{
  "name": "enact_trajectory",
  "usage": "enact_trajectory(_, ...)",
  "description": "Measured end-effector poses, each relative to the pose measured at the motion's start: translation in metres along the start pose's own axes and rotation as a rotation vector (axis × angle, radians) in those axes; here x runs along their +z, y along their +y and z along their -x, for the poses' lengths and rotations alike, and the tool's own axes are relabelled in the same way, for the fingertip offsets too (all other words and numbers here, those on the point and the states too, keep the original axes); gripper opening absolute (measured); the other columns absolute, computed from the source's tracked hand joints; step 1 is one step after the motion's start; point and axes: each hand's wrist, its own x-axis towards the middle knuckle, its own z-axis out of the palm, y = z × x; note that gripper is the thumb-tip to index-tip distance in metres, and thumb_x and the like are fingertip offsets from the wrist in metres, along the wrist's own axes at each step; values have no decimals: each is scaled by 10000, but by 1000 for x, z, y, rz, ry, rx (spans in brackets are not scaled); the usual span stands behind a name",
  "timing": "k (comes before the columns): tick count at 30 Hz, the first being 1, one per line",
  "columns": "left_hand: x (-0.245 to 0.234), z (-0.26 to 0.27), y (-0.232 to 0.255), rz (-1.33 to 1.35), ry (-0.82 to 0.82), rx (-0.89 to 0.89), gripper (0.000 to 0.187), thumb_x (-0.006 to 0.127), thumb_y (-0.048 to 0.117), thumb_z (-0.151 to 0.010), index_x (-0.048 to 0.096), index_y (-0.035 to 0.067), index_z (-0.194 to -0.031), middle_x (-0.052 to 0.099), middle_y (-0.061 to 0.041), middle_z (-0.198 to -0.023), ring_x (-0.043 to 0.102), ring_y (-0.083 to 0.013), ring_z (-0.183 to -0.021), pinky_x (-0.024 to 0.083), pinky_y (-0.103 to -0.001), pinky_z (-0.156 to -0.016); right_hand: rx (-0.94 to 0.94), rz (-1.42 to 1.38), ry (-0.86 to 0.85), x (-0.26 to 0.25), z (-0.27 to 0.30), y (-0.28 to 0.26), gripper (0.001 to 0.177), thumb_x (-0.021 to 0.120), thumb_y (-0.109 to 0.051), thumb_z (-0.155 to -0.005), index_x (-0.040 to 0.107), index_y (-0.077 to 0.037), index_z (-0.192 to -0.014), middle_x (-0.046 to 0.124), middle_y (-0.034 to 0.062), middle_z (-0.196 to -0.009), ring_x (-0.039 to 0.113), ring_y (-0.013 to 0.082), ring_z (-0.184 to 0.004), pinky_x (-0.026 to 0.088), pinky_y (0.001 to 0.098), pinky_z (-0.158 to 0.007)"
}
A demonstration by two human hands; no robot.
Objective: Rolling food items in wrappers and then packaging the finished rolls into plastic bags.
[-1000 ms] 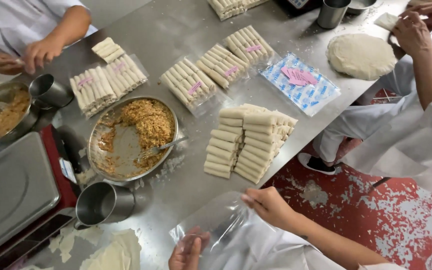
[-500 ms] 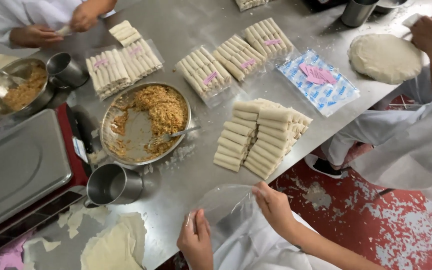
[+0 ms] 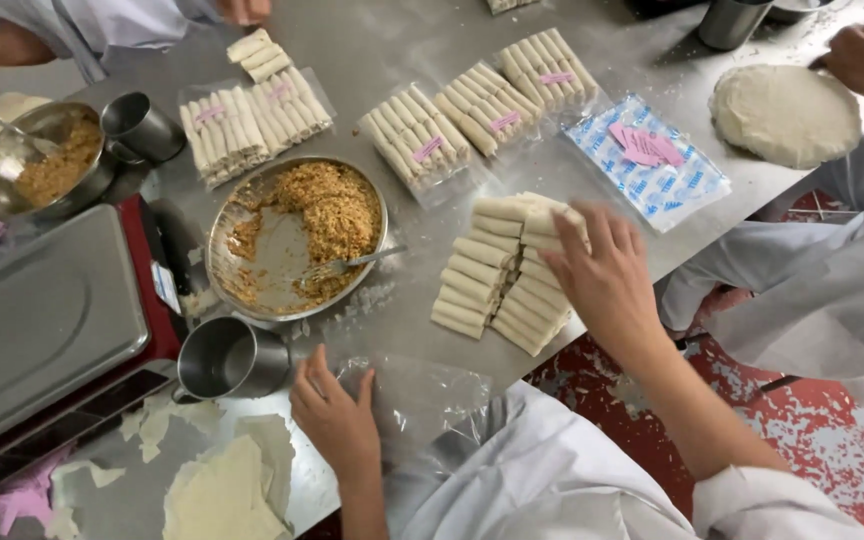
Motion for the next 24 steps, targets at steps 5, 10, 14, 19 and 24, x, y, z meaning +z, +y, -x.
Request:
enact_trajectory(5, -20, 10, 78, 863, -257, -79, 369, 711, 246, -961, 636, 102, -1292, 642, -81, -1307, 607, -212, -1248, 569, -357, -1072, -58, 272, -43, 12, -15, 22, 216, 726, -162, -1025, 645, -77, -1206, 626, 101, -1256, 614, 284, -1072, 487, 423, -946)
enact_trajectory(10, -21, 2, 140, 1504, -527, -209, 550, 629, 355, -1007, 562, 3, -1425, 700, -197, -1352, 706, -281, -1232, 599, -354, -1063, -97, -29, 138, 10, 11, -17, 184, 717, -3, -1034, 674, 6, -1213, 730, 149, -1128, 701, 264, -1017, 607, 363, -910)
enact_trajectory(14, -16, 6, 161, 1855, -541, -690, 516, 636, 235, -996, 624, -28, -1440, 774, -230, -1236, 759, -260, -1048, 630, -352, -853, -66, -371, -188, -1, 32, -50, 422, 688, -201, -1002, 634, -15, -1377, 676, 161, -1332, 667, 282, -1159, 572, 441, -1023)
enact_trajectory(19, -39, 9, 154, 1894, -495, -645, 481, 489, 246, -1062, 554, -37, -1447, 713, -207, -1144, 690, -280, -1055, 561, -360, -977, 214, 28, -189, 21, -20, 22, 340, 562, -237, -1119, 693, 27, -1288, 715, 180, -1168, 664, 317, -1020, 561, 429, -904)
enact_trajectory(24, -29, 20, 141, 1863, -496, -610, 301, 475, 272, -1103, 547, 43, -1285, 513, -22, -851, 505, -125, -690, 468, -283, -631, 301, 101, -420, 27, -40, 31, 346, 648, -379, -1049, 744, -71, -1174, 642, 76, -1066, 584, 261, -978, 480, 409, -900)
